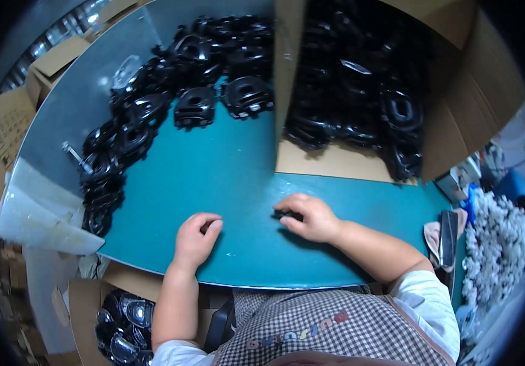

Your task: The person assembles lamp units by fitting clear plastic covers onto black housings by hand and placing the finished assemblies into a box. They also retrieve additional plastic covers from a storage box to restock the table.

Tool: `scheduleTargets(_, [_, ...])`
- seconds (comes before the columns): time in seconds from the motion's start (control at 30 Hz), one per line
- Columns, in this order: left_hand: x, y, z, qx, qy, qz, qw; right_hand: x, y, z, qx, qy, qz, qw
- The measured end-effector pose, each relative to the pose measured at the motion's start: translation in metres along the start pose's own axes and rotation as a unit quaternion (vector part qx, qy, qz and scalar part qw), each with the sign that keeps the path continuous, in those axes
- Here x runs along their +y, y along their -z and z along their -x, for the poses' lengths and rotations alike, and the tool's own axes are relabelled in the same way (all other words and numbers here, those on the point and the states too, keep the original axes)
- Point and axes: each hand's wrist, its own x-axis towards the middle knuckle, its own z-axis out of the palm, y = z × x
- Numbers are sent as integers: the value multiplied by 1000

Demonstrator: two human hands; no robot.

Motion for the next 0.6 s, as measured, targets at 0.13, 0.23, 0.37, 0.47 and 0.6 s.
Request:
scheduleTargets(0.13, [9, 60, -49, 49, -118, -154, 980, -15, -30, -25, -35, 63, 26, 997])
scheduleTargets(0.23, [-3, 104, -120, 163, -177, -151, 959, -16, -37, -32, -28, 77, 45, 996])
scheduleTargets(0.37, [-33, 156, -237, 241, -121, -332, 904, -14, -32, -35, -20, 88, 33, 995])
scheduleTargets(0.47, [-51, 176, -313, 256, -34, -443, 859, -18, -29, -34, -31, 72, 57, 995])
scheduleTargets(0.6, [-76, 192, -386, 184, 127, -528, 819, -14, -30, -35, -46, 46, 59, 996])
